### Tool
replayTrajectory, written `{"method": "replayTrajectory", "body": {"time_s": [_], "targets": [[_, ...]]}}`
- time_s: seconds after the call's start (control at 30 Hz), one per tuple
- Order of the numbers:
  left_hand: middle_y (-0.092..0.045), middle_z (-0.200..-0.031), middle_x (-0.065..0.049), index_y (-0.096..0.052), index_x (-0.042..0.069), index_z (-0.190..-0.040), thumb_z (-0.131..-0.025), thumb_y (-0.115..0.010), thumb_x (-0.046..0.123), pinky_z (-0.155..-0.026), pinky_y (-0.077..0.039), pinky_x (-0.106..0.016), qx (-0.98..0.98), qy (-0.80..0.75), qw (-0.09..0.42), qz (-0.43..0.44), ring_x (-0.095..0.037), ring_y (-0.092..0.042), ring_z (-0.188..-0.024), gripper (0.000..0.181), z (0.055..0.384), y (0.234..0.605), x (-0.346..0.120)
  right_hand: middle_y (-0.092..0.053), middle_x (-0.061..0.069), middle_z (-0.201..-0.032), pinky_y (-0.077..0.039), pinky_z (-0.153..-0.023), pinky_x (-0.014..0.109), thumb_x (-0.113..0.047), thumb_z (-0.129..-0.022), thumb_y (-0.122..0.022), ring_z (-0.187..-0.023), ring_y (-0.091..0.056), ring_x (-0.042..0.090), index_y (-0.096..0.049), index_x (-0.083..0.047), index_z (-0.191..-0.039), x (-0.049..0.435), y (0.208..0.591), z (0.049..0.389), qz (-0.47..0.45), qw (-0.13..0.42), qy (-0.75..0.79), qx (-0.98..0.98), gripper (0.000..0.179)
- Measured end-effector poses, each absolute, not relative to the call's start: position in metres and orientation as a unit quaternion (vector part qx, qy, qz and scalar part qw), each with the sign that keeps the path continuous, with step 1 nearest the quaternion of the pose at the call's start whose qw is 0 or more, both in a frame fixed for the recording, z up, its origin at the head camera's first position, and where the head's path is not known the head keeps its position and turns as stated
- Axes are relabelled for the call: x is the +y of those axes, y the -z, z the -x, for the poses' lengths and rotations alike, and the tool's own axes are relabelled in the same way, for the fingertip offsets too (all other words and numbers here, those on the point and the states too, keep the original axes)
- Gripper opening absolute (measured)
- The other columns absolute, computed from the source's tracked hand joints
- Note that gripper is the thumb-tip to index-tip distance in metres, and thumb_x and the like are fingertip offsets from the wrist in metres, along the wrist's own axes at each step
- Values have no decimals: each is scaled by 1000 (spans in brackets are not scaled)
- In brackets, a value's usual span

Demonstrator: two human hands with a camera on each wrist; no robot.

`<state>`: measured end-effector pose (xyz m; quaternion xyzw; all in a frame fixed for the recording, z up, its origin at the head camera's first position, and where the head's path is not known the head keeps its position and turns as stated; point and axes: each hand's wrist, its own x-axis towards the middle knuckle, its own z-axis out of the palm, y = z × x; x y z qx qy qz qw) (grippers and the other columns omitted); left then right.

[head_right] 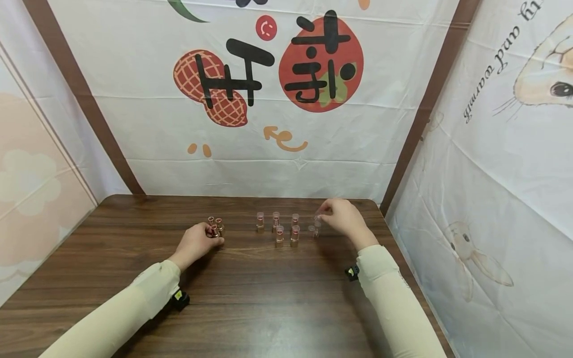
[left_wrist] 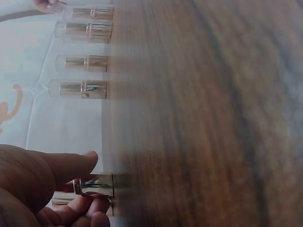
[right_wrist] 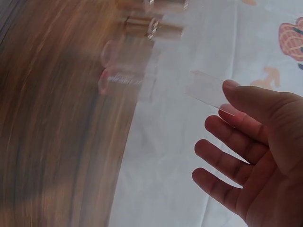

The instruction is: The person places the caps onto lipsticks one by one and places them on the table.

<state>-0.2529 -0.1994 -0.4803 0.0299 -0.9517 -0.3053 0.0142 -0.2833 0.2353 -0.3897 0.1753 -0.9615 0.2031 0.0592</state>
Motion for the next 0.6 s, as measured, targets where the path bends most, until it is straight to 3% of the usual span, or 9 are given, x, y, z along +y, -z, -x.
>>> {"method": "replayTrajectory", "body": {"time_s": [0.33, 0.6], "targets": [[-69, -95, -9, -64, 7, -96, -88, -80, 32, -72, -48, -41, -951, 307, 16, -33, -24, -60, -81, 31, 250, 478, -198, -73, 4, -106, -57, -87, 42, -31, -94, -76, -96, -70, 22, -74, -12, -112, 218, 374, 277, -195, 53, -296, -933, 26], [-71, -95, -7, -66, 6, -97, -88, -76, 29, -75, -51, -44, -953, 302, 27, -28, -24, -64, -83, 26, 246, 477, -195, -73, 2, -103, -58, -82, 38, -30, -93, -77, -93, -70, 21, -73, -13, -113, 203, 365, 273, -207, 41, -344, -915, 27]]}}
